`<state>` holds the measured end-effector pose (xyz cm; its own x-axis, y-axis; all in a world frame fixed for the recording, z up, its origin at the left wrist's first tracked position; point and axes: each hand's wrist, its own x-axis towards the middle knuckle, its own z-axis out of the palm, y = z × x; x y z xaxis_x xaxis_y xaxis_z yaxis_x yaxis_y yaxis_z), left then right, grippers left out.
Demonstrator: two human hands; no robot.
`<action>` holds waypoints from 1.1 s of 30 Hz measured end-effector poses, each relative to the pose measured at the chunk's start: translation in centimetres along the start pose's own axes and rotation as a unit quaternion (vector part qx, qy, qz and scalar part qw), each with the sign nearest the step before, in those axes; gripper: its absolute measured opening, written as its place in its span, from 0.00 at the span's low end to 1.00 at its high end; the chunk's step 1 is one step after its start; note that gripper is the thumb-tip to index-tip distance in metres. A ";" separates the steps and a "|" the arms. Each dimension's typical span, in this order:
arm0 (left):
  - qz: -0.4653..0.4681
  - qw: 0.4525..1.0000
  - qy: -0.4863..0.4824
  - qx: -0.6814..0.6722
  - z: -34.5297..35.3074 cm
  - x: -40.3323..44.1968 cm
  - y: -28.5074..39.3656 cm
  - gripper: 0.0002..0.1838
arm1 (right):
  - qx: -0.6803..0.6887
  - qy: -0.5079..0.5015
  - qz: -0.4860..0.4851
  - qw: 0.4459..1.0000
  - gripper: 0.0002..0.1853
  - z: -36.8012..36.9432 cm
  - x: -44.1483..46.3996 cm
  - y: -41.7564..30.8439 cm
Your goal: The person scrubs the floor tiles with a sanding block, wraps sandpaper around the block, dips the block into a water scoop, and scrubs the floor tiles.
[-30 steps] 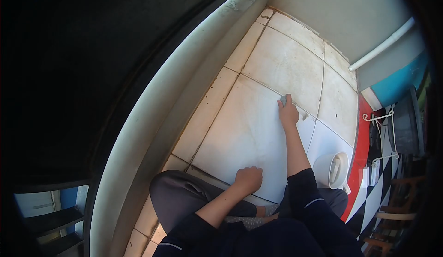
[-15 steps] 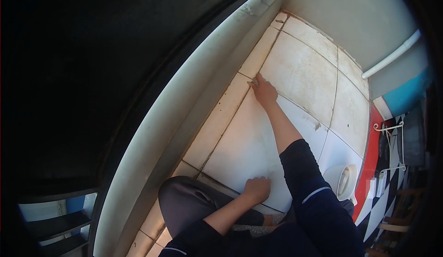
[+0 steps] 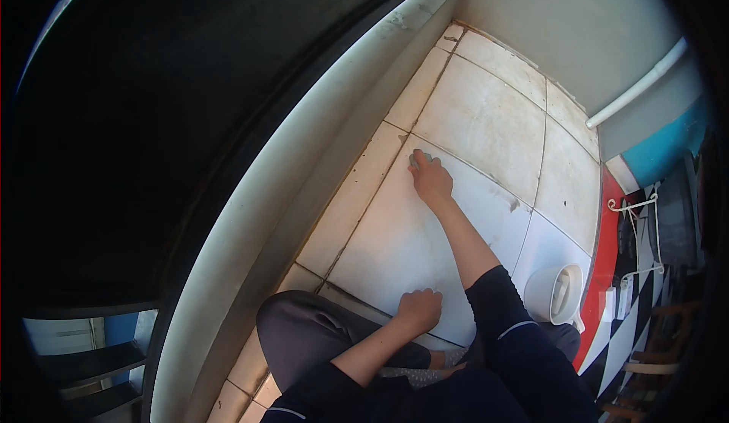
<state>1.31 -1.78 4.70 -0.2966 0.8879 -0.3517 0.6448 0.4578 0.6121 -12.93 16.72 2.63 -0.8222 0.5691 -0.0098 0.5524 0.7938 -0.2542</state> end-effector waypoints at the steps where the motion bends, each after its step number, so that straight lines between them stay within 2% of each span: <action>1: -0.002 1.000 -0.001 0.006 0.3 0.2 -0.2 0.10 | 0.003 -0.002 -0.003 1.000 0.15 0.1 1.8 -0.4; 5: 0.003 1.000 0.006 0.005 0.5 0.5 -0.8 0.10 | -0.014 -0.026 -0.006 1.000 0.19 0.3 6.8 -0.9; 10: 0.006 1.000 0.000 0.004 0.6 0.6 -0.6 0.11 | -0.014 -0.063 -0.040 0.997 0.19 -0.3 5.9 -0.1; 12: 0.011 1.000 -0.002 0.004 0.6 0.5 -0.3 0.11 | -0.020 -0.094 -0.168 0.981 0.17 -0.7 3.4 0.3; 13: 0.010 1.000 -0.008 0.002 0.3 0.4 -0.1 0.11 | -0.020 -0.094 -0.165 0.982 0.17 -0.9 2.3 0.5; 15: 0.010 1.000 -0.014 0.004 0.0 0.2 0.1 0.11 | -0.027 -0.135 -0.220 0.966 0.19 -1.2 1.1 0.6; 19: 0.004 1.000 -0.011 0.002 0.4 -0.1 -0.2 0.11 | -0.031 -0.119 -0.190 0.974 0.17 -1.6 3.1 0.4; 21: -0.001 1.000 -0.006 0.010 0.5 0.2 -0.4 0.11 | -0.023 -0.048 -0.113 0.992 0.16 -1.0 5.7 0.3; 25: -0.003 1.000 -0.009 0.006 0.7 0.4 -0.8 0.11 | -0.048 -0.072 -0.060 0.994 0.15 -0.8 7.2 -0.2; 28: 0.007 1.000 -0.009 0.008 0.6 0.5 -0.4 0.11 | -0.046 -0.103 -0.108 0.988 0.17 -1.1 5.5 0.1; 31: 0.009 1.000 -0.018 0.003 0.6 0.2 0.0 0.11 | -0.030 -0.135 -0.233 0.963 0.19 -0.8 2.7 0.6; 33: 0.009 1.000 -0.021 0.001 0.4 0.2 0.0 0.11 | -0.032 -0.129 -0.226 0.965 0.18 -1.1 2.4 0.4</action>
<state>1.53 -1.65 4.38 -0.2544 0.8937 -0.3695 0.6512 0.4408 0.6178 -14.48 18.65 3.54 -0.9832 0.0965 -0.1549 0.1307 0.9647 -0.2285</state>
